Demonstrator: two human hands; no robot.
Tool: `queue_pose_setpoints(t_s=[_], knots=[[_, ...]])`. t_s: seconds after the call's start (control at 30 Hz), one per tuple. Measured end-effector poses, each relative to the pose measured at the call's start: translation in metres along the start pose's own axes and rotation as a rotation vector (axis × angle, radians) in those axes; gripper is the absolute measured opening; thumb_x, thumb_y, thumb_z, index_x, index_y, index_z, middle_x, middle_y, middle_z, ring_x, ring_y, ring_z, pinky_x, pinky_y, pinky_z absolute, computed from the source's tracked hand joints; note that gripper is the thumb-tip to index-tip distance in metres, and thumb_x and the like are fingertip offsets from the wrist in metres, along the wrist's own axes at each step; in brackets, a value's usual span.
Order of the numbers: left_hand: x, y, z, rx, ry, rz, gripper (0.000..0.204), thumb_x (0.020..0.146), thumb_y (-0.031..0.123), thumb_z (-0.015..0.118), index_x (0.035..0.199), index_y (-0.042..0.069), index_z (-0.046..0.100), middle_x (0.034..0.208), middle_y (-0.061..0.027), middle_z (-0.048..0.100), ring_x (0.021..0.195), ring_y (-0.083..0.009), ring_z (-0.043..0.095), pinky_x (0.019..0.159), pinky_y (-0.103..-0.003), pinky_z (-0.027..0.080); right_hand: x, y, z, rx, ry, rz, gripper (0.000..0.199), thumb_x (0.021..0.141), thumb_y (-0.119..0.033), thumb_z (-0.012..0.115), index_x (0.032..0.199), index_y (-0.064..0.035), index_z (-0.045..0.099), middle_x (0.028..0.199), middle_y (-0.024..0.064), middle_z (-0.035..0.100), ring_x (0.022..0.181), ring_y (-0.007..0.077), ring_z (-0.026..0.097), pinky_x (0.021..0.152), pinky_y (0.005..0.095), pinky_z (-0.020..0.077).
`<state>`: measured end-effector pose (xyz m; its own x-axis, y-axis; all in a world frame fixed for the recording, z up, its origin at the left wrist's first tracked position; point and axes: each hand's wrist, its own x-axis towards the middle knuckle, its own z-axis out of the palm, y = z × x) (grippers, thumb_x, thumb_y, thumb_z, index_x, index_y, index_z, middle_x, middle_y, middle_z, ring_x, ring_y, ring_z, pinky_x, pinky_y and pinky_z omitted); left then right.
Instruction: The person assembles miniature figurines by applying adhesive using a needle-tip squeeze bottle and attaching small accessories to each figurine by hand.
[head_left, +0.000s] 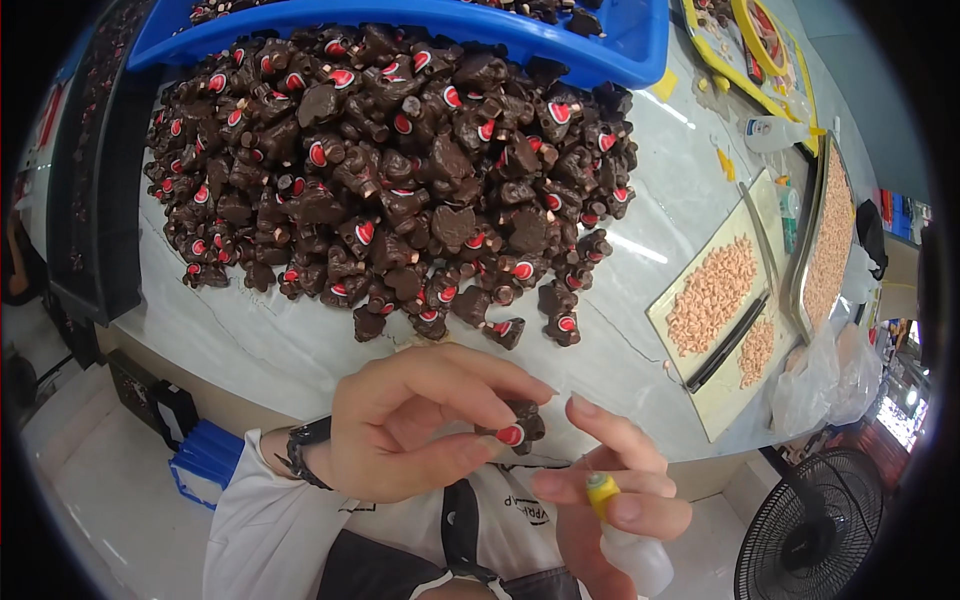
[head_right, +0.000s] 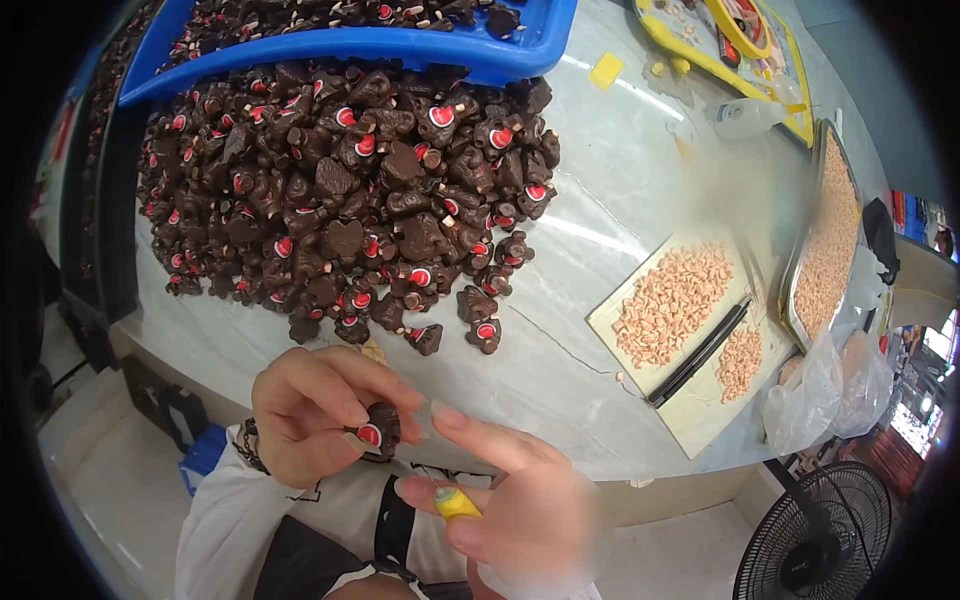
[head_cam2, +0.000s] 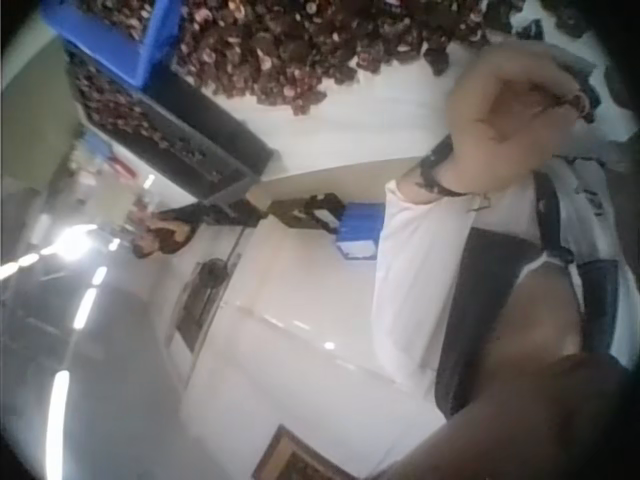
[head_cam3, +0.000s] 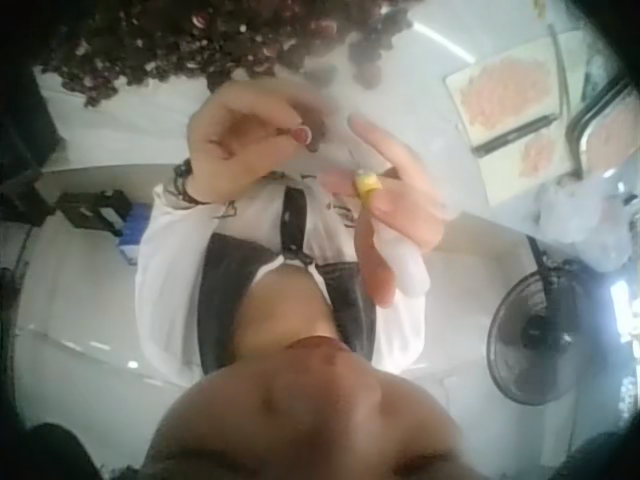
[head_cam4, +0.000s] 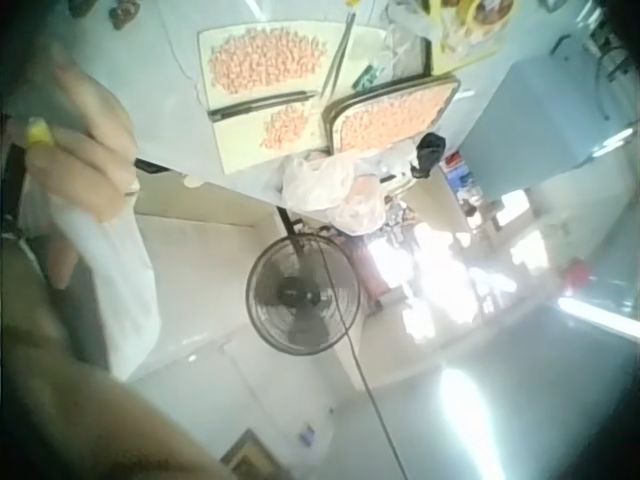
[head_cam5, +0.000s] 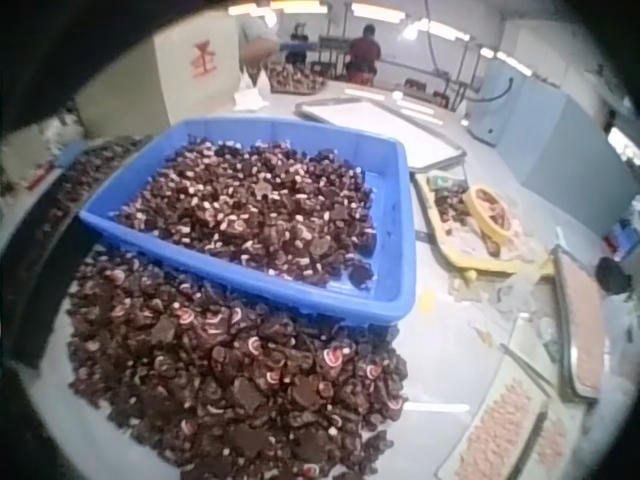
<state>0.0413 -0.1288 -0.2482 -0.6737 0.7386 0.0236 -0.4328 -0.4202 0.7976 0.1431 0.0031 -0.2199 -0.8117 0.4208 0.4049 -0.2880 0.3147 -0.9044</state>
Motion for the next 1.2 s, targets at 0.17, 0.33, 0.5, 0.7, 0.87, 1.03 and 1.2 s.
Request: queue_pose_setpoints(t_s=[0.17,0.33,0.5,0.7,0.87,1.03,1.2], knots=[[-0.001,-0.001,-0.004,0.043,-0.082,-0.011,0.022,0.075,-0.009,0.054,0.096,-0.004,0.051,0.105,-0.0321,0.048,0.09,-0.0346,0.059,0.079,-0.039,0.05,0.009,0.008,-0.001,0.04,-0.021,-0.093,0.013,0.08,-0.01,0.056,0.087,-0.0062,0.045,0.066,0.0094,0.064,0.082,0.0384,0.062,0.05,0.0382,0.052],[0.0,0.001,-0.005,0.089,-0.11,0.001,0.024,0.073,-0.009,0.056,0.097,-0.004,0.051,0.105,-0.031,0.049,0.089,-0.0339,0.059,0.078,-0.039,0.05,0.015,0.0,-0.004,0.016,-0.061,0.035,0.024,0.087,-0.027,0.049,0.087,-0.0033,0.048,0.066,0.0117,0.063,0.08,0.0377,0.062,0.051,0.0391,0.0521],[0.0,-0.001,-0.006,0.113,-0.117,0.026,0.025,0.072,-0.009,0.058,0.096,-0.003,0.052,0.104,-0.0303,0.049,0.088,-0.0328,0.059,0.077,-0.038,0.05,0.011,0.009,-0.005,0.055,-0.084,0.014,0.042,0.09,-0.042,0.036,0.086,-0.0023,0.05,0.066,0.0126,0.063,0.08,0.0381,0.062,0.052,0.0391,0.052],[-0.001,-0.001,-0.005,0.101,-0.094,0.009,0.026,0.071,-0.01,0.058,0.095,-0.003,0.052,0.104,-0.0295,0.049,0.088,-0.0321,0.058,0.077,-0.038,0.05,0.006,0.009,-0.01,0.025,-0.164,0.003,0.056,0.087,-0.056,0.026,0.093,-0.0039,0.045,0.061,0.0087,0.06,0.08,0.0407,0.061,0.059,0.0376,0.0496],[-0.001,-0.002,-0.006,0.099,-0.098,0.012,0.026,0.071,-0.009,0.058,0.096,-0.002,0.052,0.104,-0.0286,0.049,0.088,-0.0319,0.058,0.077,-0.038,0.05,0.006,0.009,-0.011,0.023,-0.185,-0.006,0.054,0.088,-0.054,0.027,0.094,-0.0039,0.046,0.06,0.0083,0.06,0.081,0.0405,0.061,0.059,0.0378,0.0497],[-0.002,-0.002,-0.007,0.105,-0.1,0.017,0.026,0.071,-0.009,0.058,0.095,-0.002,0.052,0.104,-0.0286,0.049,0.088,-0.0321,0.058,0.077,-0.038,0.049,0.005,0.01,-0.01,0.031,-0.185,0.004,0.053,0.088,-0.053,0.028,0.095,-0.004,0.046,0.061,0.0075,0.06,0.082,0.04,0.061,0.058,0.0371,0.0498],[-0.002,-0.003,-0.007,0.1,-0.114,0.011,0.026,0.071,-0.009,0.057,0.096,-0.003,0.052,0.104,-0.0285,0.049,0.089,-0.0324,0.058,0.078,-0.039,0.049,0.007,0.004,-0.013,-0.014,-0.215,0.053,0.052,0.088,-0.053,0.028,0.095,-0.0044,0.046,0.06,0.0079,0.06,0.083,0.0396,0.06,0.057,0.0371,0.0498]])
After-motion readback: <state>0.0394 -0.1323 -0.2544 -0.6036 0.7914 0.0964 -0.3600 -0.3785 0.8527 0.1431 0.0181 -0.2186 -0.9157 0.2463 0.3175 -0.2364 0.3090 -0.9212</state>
